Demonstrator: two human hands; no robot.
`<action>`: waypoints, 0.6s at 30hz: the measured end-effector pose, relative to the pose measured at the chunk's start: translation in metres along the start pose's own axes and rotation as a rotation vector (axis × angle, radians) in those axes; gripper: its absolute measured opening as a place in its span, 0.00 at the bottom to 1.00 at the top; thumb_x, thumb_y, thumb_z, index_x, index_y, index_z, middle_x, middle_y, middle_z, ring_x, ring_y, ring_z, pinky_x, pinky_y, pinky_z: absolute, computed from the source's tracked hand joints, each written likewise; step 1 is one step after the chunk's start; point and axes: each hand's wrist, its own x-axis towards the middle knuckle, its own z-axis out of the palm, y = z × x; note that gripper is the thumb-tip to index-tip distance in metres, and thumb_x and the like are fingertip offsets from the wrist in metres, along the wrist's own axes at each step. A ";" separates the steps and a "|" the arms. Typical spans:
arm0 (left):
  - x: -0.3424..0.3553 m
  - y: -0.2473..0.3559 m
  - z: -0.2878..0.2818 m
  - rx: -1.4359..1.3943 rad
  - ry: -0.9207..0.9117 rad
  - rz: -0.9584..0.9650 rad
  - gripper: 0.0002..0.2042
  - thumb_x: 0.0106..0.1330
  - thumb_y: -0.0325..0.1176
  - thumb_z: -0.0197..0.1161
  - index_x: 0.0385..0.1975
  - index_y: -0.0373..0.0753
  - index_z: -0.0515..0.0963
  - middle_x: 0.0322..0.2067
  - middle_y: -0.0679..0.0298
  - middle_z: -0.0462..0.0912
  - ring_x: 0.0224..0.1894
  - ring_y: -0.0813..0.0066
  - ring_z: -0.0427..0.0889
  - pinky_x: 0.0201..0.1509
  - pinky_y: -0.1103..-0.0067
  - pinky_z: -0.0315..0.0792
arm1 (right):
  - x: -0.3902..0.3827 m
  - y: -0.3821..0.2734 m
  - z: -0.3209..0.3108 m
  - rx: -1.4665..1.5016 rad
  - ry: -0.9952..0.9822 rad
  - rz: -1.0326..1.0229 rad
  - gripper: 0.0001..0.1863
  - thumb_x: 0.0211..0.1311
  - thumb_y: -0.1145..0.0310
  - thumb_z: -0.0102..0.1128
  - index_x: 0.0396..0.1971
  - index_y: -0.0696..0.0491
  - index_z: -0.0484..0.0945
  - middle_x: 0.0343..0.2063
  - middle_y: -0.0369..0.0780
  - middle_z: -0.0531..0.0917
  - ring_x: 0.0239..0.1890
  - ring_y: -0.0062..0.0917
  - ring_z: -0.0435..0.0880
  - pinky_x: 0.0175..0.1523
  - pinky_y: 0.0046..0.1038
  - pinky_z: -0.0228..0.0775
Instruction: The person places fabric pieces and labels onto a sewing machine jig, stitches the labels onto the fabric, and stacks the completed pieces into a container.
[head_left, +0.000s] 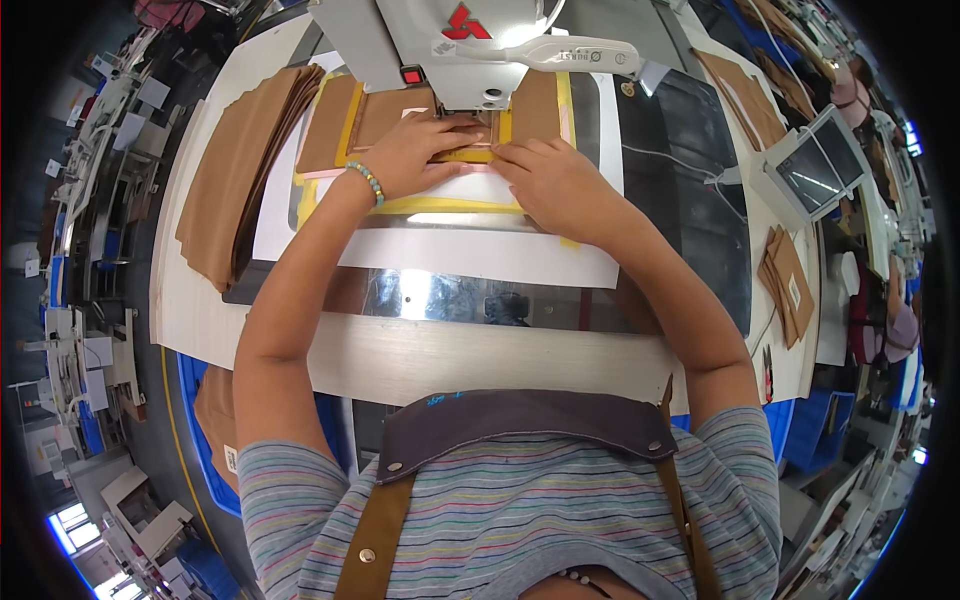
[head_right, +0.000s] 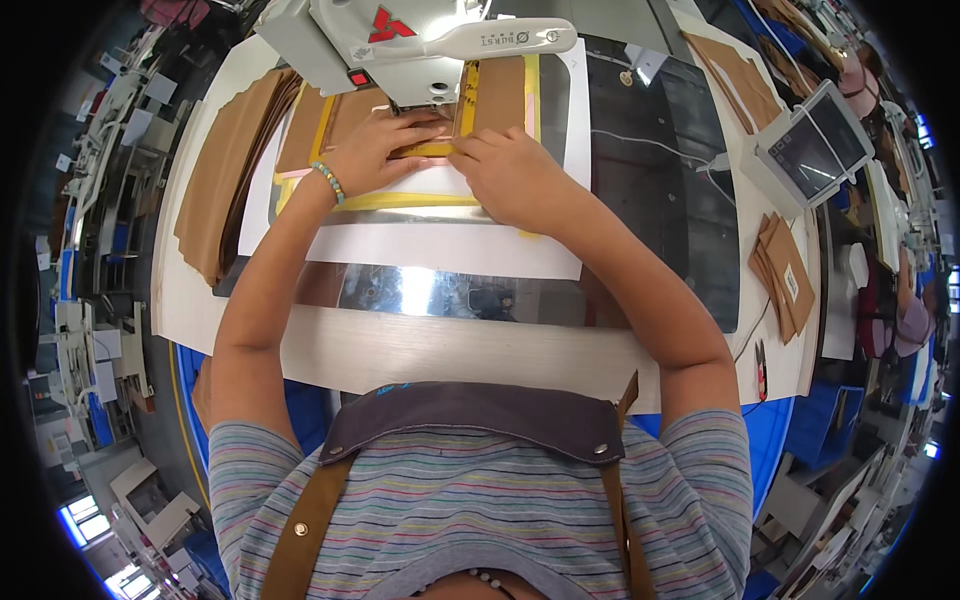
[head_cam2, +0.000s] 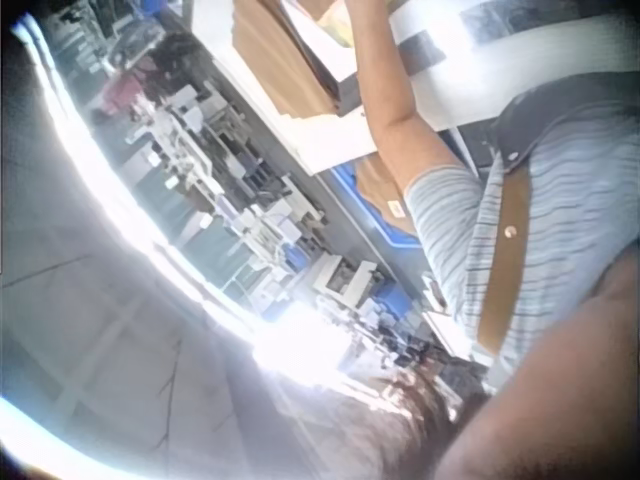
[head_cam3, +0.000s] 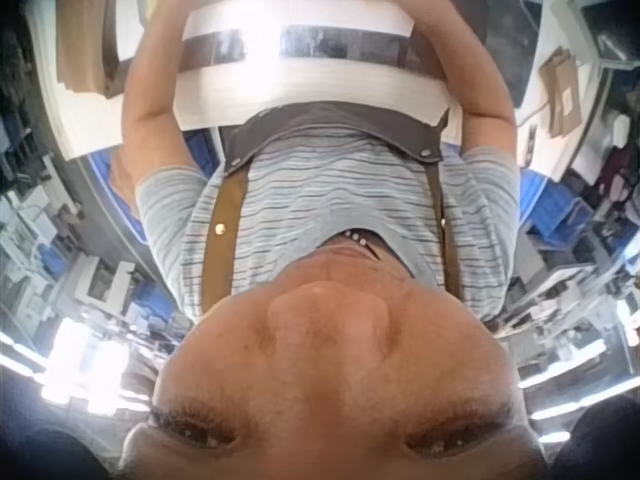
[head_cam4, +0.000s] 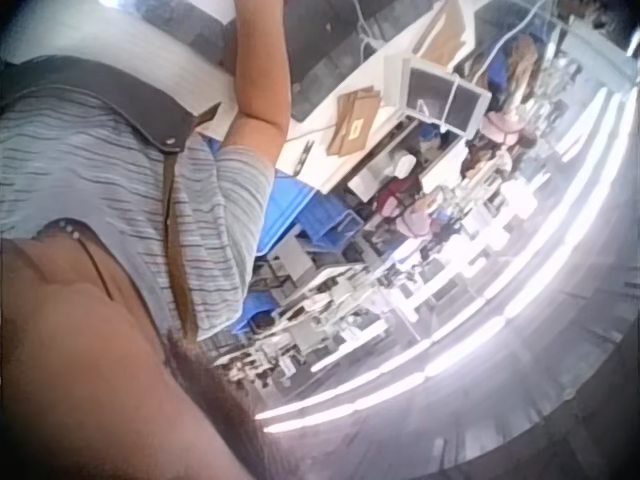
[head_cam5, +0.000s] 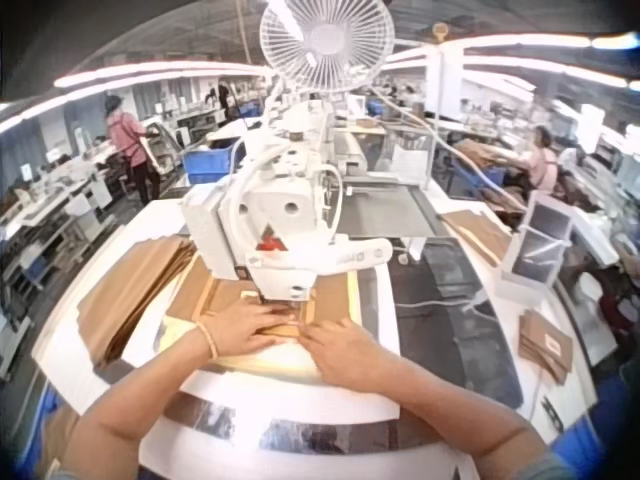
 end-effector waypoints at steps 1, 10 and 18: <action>0.001 0.001 0.000 0.022 0.002 -0.039 0.23 0.75 0.49 0.64 0.67 0.49 0.81 0.70 0.59 0.79 0.68 0.55 0.77 0.75 0.60 0.67 | -0.002 0.002 -0.003 0.036 -0.001 0.027 0.18 0.65 0.73 0.61 0.55 0.55 0.83 0.57 0.40 0.85 0.61 0.32 0.82 0.65 0.36 0.70; 0.006 -0.010 0.018 -0.164 0.095 -0.187 0.21 0.79 0.42 0.57 0.66 0.39 0.81 0.67 0.53 0.80 0.69 0.46 0.73 0.76 0.61 0.66 | -0.029 0.040 -0.020 0.114 0.115 0.192 0.15 0.70 0.69 0.60 0.53 0.56 0.85 0.61 0.43 0.83 0.69 0.37 0.76 0.72 0.41 0.65; -0.051 -0.064 -0.032 0.053 0.262 -0.482 0.17 0.78 0.35 0.58 0.59 0.33 0.83 0.63 0.50 0.82 0.64 0.50 0.78 0.70 0.64 0.72 | -0.034 0.048 -0.012 0.093 0.132 0.178 0.14 0.71 0.68 0.58 0.51 0.54 0.87 0.61 0.42 0.83 0.69 0.36 0.76 0.72 0.44 0.65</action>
